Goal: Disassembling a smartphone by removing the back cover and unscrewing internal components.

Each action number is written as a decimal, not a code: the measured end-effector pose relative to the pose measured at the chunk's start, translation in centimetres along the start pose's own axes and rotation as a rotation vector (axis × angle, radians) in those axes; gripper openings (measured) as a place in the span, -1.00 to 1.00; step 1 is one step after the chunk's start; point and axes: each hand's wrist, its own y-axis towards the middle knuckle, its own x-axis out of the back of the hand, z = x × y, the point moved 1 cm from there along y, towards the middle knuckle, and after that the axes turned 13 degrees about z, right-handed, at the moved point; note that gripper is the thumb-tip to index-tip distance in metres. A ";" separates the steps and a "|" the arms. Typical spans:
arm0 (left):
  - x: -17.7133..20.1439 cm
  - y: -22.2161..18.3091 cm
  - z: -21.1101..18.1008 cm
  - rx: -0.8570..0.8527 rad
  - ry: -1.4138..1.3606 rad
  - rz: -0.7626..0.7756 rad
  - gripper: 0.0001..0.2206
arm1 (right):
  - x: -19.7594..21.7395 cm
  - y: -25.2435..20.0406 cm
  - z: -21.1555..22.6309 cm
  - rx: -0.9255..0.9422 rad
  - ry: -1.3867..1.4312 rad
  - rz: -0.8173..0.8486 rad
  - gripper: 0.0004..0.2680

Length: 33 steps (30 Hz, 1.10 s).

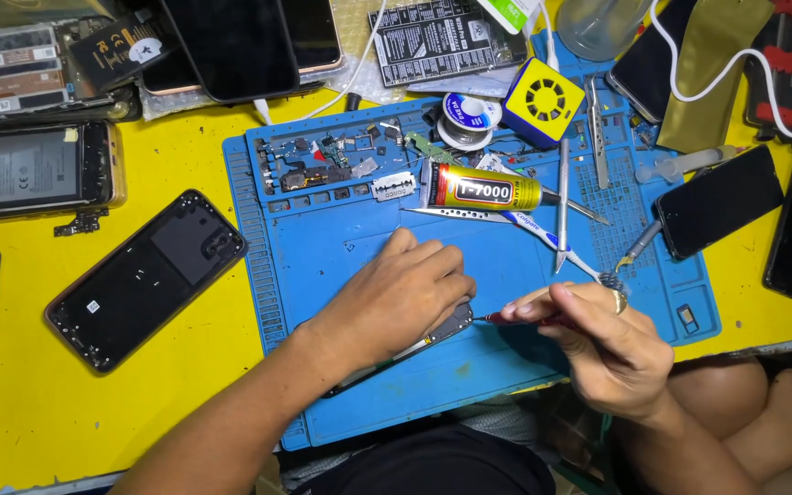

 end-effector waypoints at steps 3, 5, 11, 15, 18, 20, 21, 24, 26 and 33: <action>0.0 -0.1 0.0 0.010 0.012 0.009 -0.89 | -0.1 0.0 -0.1 -0.028 0.005 -0.014 -0.68; -0.1 -0.1 0.1 0.006 0.018 0.010 -0.90 | -0.1 -0.1 -0.2 -0.026 -0.027 -0.016 -0.68; -0.2 -0.1 0.1 -0.001 0.016 -0.020 -0.89 | 0.1 0.1 -0.7 0.121 -0.171 0.058 -0.62; -0.1 -0.1 0.0 0.000 0.027 -0.024 -0.89 | -0.1 1.6 0.0 0.162 -0.245 0.136 -0.60; -0.1 -0.1 0.0 -0.001 0.008 -0.034 -0.89 | -0.4 1.8 0.3 0.151 -0.148 0.109 -0.72; -0.1 -0.1 0.0 0.002 0.016 -0.027 -0.87 | -0.3 1.9 0.3 0.172 0.025 0.210 -0.73; -0.1 0.0 0.0 0.005 0.020 -0.027 -0.87 | -0.2 1.8 0.3 0.177 0.026 0.210 -0.73; -0.2 0.0 0.0 0.008 0.021 -0.041 -0.83 | 0.3 1.7 0.2 0.141 0.022 0.272 -0.65; -0.2 -0.3 0.1 -0.012 0.007 -0.047 -0.93 | 0.7 2.0 0.3 0.108 -0.138 0.314 -0.70; 7.1 -6.0 0.7 0.261 0.113 0.069 -0.86 | 0.5 1.4 0.9 0.055 -0.094 0.171 -0.86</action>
